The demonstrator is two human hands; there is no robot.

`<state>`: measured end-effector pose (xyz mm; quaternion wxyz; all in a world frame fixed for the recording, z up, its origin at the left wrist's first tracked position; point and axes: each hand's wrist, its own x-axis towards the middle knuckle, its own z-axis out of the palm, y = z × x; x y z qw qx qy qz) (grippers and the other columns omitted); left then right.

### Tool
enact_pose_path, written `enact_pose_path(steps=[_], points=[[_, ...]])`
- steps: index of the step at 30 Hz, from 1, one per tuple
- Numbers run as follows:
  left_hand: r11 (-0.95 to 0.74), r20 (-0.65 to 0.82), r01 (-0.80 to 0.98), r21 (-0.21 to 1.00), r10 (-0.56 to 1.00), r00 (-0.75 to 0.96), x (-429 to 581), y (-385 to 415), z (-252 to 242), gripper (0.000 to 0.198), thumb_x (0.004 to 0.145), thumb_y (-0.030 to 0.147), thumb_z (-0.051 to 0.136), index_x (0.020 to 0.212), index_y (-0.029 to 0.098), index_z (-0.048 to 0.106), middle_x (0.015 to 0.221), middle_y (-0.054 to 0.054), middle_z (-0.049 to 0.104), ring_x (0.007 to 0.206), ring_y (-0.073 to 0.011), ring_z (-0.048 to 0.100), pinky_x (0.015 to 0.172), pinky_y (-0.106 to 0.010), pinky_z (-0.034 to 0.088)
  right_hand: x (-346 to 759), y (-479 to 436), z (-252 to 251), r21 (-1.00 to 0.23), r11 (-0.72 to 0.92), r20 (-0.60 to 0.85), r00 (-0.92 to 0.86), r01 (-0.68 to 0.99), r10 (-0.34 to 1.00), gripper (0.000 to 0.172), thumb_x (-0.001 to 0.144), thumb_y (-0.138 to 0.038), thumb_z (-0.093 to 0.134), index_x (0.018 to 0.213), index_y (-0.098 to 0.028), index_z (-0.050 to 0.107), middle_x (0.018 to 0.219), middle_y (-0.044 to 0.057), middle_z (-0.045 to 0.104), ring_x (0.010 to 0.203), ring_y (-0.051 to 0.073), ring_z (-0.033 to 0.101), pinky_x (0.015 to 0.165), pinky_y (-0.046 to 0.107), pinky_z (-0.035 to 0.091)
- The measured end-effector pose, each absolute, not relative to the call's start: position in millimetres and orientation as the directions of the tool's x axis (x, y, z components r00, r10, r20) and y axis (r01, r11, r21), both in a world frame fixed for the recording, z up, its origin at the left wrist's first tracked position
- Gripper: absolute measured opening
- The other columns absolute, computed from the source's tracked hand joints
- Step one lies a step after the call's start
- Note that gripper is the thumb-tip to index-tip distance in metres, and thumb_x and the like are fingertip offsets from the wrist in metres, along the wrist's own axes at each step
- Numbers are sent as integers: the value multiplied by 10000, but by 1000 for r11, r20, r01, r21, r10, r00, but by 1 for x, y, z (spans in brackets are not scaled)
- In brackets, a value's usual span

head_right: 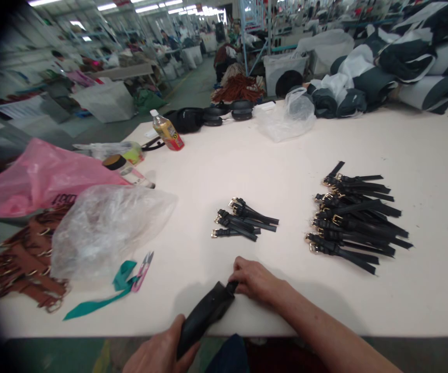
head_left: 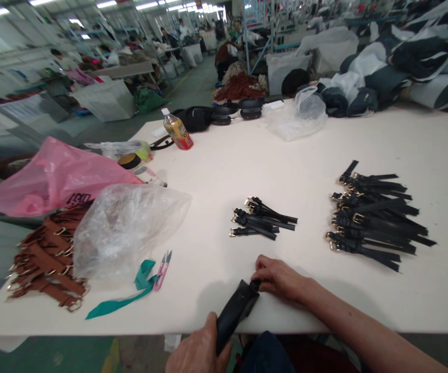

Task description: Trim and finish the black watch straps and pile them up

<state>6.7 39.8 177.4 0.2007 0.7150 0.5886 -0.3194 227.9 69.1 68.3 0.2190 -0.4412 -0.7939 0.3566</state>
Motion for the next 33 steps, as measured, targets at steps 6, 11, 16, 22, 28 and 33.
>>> enact_pose_path(steps=[6, 11, 16, 22, 28, 33], points=[[-267, -675, 957, -113, 728, 123, 13, 49, 180, 465, 818, 302, 384, 1248, 125, 393, 1000, -125, 663, 946, -267, 606, 814, -405, 457, 230, 71, 64, -798, 319, 48, -473, 511, 880, 298, 711, -118, 634, 984, -235, 608, 942, 17, 514, 815, 142, 529, 724, 236, 411], [-319, -710, 941, -114, 689, 148, 8, 47, 180, 486, 821, 287, 374, 1274, 112, 359, 1103, -143, 621, 1017, -262, 573, 862, -408, 432, 229, 70, 63, -809, 320, 57, -475, 493, 878, 251, 720, -133, 635, 952, -228, 613, 927, 14, 515, 785, 133, 533, 701, 225, 413], [-301, -686, 947, -115, 713, 143, 17, 50, 185, 483, 807, 271, 389, 1266, 120, 372, 1043, -129, 647, 971, -265, 591, 829, -395, 442, 229, 73, 64, -799, 327, 50, -486, 505, 873, 262, 697, -108, 644, 934, -218, 618, 897, 12, 509, 782, 137, 529, 687, 223, 409], [-302, -708, 947, -112, 693, 137, 13, 53, 190, 467, 805, 284, 396, 1239, 110, 405, 1055, -144, 643, 985, -273, 588, 843, -408, 438, 230, 73, 64, -811, 332, 50, -509, 481, 859, 202, 727, -153, 638, 919, -214, 623, 902, 16, 507, 771, 131, 530, 695, 224, 418], [-332, -675, 937, -107, 716, 176, 22, 55, 190, 437, 799, 252, 391, 1213, 117, 427, 1015, -130, 656, 952, -272, 598, 808, -403, 452, 230, 73, 67, -802, 326, 38, -502, 500, 864, 276, 697, -91, 639, 940, -218, 609, 907, 12, 508, 783, 136, 527, 695, 227, 412], [-337, -708, 929, -149, 693, 138, 14, 53, 187, 483, 812, 272, 371, 1268, 115, 377, 1069, -137, 634, 992, -264, 580, 851, -397, 432, 229, 72, 64, -810, 330, 50, -503, 485, 863, 253, 700, -107, 644, 923, -222, 611, 904, 10, 505, 786, 136, 527, 697, 225, 410]])
